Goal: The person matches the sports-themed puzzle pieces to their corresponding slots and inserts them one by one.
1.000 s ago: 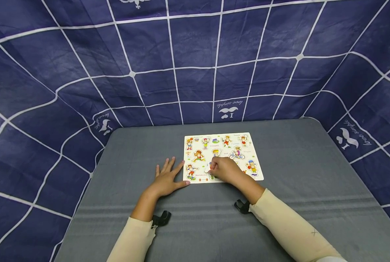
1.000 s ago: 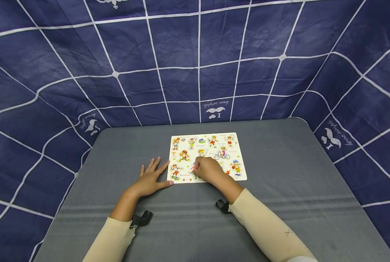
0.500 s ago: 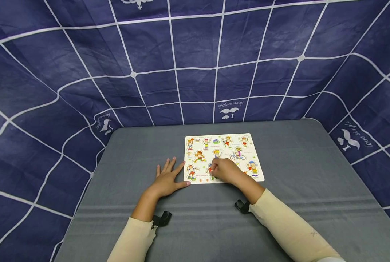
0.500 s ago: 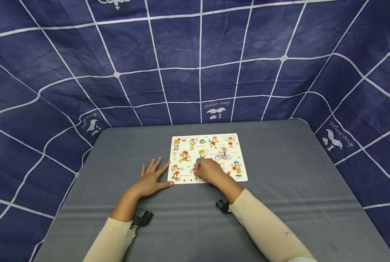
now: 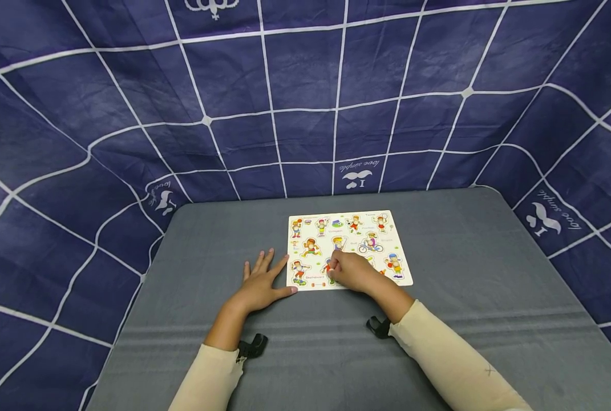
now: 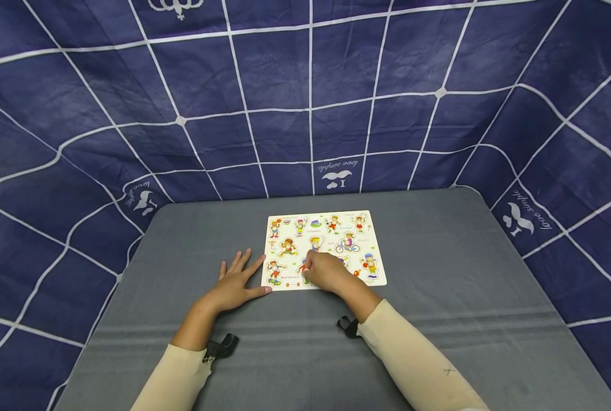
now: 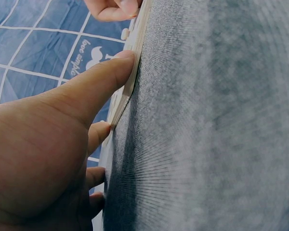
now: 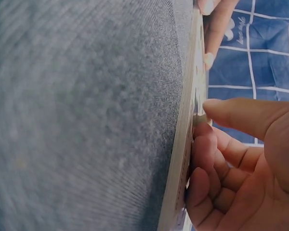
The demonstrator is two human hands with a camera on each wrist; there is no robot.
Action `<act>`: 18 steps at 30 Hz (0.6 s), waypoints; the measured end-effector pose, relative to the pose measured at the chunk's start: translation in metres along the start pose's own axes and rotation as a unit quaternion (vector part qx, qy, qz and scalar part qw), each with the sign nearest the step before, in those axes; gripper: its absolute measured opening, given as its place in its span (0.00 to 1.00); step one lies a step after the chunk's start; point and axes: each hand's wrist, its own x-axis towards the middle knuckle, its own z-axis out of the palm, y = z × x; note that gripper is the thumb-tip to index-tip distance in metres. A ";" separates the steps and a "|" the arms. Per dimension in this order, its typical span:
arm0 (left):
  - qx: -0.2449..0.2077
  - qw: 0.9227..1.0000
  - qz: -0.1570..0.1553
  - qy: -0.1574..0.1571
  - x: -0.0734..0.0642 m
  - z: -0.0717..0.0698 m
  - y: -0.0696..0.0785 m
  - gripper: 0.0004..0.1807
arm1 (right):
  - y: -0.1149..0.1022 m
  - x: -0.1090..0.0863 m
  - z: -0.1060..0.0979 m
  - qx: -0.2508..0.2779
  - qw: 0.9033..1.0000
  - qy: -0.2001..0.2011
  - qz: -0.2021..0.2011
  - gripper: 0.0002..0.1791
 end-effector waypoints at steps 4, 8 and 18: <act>0.002 1.000 -0.001 -0.002 0.000 0.000 -0.001 0.49 | 0.001 -0.001 0.001 0.017 1.000 0.003 0.003 0.08; 0.001 1.000 -0.001 0.000 0.000 0.001 -0.001 0.49 | 0.003 -0.002 0.001 0.046 0.999 0.007 0.006 0.07; -0.012 1.000 -0.004 0.008 -0.002 -0.001 -0.001 0.48 | 0.014 0.000 0.005 0.161 0.987 0.009 0.008 0.04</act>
